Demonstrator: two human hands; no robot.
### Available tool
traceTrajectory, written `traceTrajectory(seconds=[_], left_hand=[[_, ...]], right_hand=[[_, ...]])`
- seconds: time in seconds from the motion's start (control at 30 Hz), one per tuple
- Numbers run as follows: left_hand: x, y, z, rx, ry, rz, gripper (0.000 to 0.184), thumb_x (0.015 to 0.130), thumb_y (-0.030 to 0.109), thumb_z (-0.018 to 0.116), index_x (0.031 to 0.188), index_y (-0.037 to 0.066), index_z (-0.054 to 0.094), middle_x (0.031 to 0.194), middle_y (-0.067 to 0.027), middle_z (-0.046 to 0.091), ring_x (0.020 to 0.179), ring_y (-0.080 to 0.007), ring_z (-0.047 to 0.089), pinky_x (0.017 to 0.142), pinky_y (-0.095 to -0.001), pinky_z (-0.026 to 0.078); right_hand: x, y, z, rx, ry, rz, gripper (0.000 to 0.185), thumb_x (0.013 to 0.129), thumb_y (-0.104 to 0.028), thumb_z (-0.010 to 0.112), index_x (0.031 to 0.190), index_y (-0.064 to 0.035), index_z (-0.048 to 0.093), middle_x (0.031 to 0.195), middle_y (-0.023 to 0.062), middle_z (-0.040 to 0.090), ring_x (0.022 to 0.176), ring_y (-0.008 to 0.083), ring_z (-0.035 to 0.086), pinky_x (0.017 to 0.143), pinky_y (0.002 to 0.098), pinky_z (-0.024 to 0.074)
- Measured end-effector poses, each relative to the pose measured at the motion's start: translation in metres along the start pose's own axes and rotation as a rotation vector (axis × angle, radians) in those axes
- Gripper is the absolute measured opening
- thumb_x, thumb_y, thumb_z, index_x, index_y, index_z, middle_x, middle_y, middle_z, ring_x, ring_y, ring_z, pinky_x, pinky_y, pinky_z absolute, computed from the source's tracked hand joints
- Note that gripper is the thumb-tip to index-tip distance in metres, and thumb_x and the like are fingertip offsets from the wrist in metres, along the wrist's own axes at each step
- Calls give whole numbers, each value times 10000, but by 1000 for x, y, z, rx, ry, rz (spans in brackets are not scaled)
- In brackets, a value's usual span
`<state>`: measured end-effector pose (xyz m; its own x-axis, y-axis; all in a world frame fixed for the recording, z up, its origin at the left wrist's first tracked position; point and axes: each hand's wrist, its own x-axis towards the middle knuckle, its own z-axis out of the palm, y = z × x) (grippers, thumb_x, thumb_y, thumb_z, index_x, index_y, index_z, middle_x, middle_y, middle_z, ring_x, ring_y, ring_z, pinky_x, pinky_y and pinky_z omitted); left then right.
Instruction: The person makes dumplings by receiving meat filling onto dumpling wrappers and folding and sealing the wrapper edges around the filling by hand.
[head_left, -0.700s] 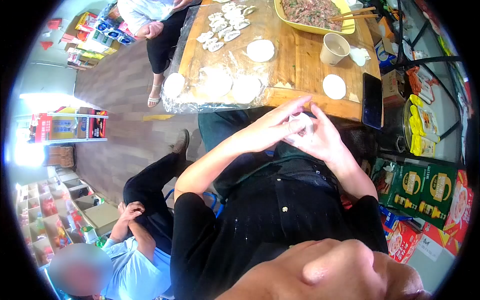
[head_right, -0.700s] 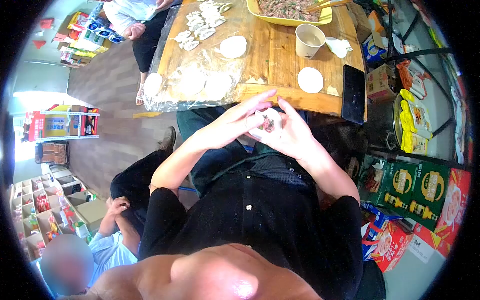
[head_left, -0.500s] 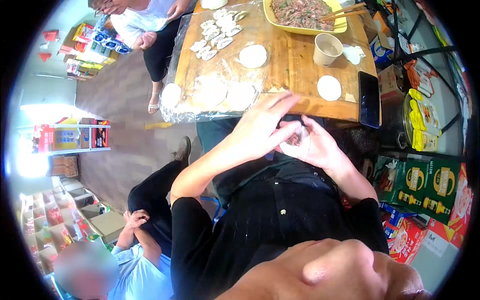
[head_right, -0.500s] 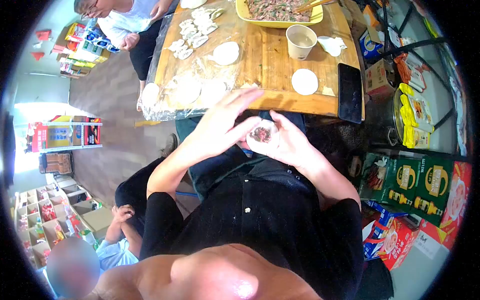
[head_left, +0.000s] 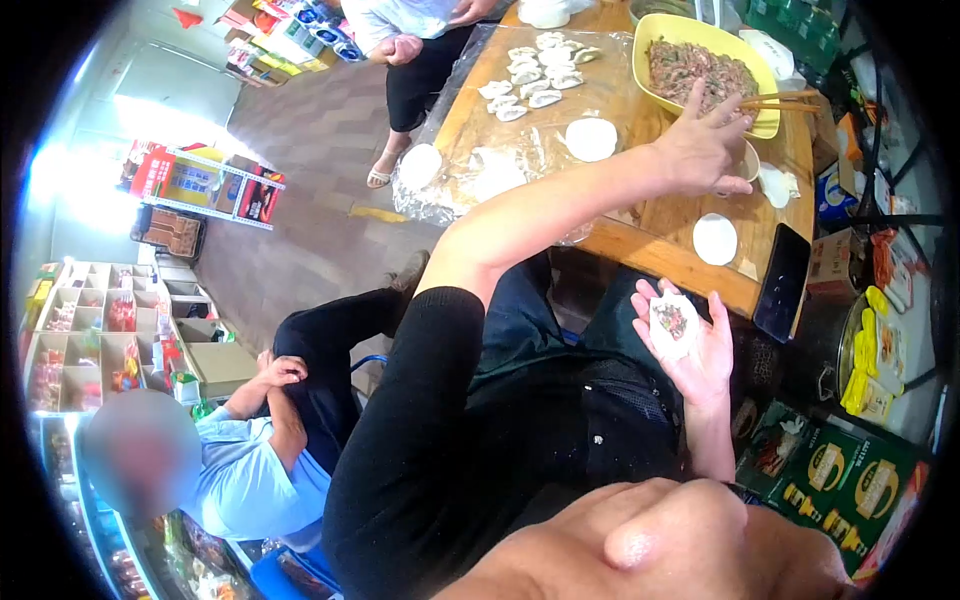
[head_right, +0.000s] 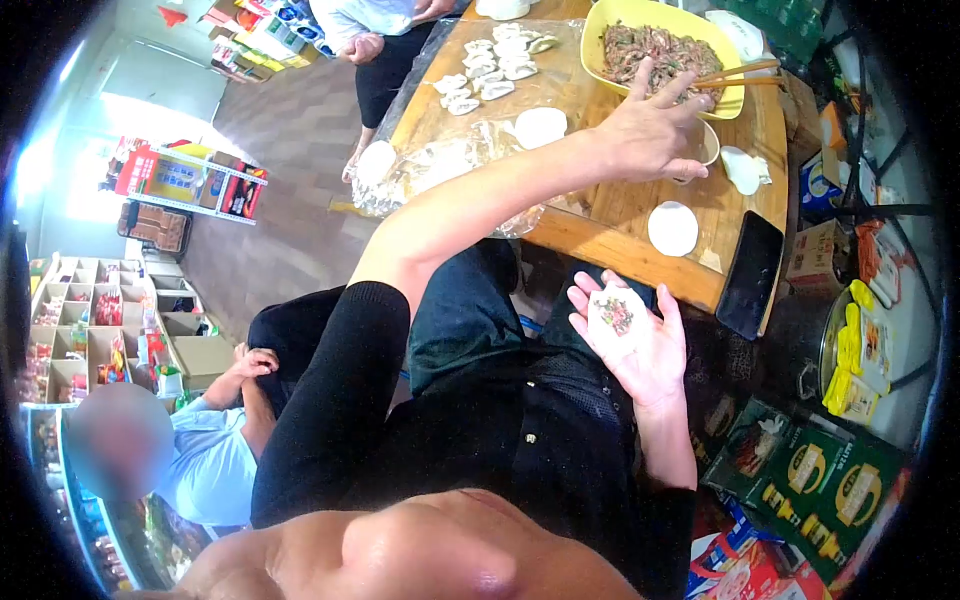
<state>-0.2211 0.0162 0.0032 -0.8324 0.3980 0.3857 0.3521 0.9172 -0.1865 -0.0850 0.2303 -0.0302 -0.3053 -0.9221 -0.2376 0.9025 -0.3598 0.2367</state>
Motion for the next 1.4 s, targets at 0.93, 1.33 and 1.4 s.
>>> traceTrajectory(seconds=[0.93, 1.33, 1.4], left_hand=[[-205, 78, -124, -502, 551, -294, 376, 882, 452, 586, 1051, 151, 735, 1397, -214, 440, 1373, -438, 281, 1066, -716, 141], [-236, 57, -153, -427, 349, -417, 482, 924, 487, 462, 1176, 144, 689, 1461, -189, 434, 1394, -427, 278, 1135, -540, 194], [-237, 62, -157, -407, 318, -382, 478, 925, 494, 461, 1180, 158, 687, 1470, -184, 418, 1394, -426, 276, 1137, -551, 163]], right_hand=[[111, -3, 22, -409, -261, 349, 574, 1018, -397, 418, 1422, 8, 376, 1423, 192, 459, 1297, 311, 466, 1126, 504, 321], [102, 54, 48, -519, -106, 324, 606, 1017, -486, 369, 1366, 5, 428, 1299, 171, 561, 1191, 281, 571, 1048, 431, 452], [93, 57, 47, -438, -194, 350, 624, 1020, -494, 345, 1379, 12, 414, 1313, 181, 551, 1192, 286, 570, 1042, 433, 456]])
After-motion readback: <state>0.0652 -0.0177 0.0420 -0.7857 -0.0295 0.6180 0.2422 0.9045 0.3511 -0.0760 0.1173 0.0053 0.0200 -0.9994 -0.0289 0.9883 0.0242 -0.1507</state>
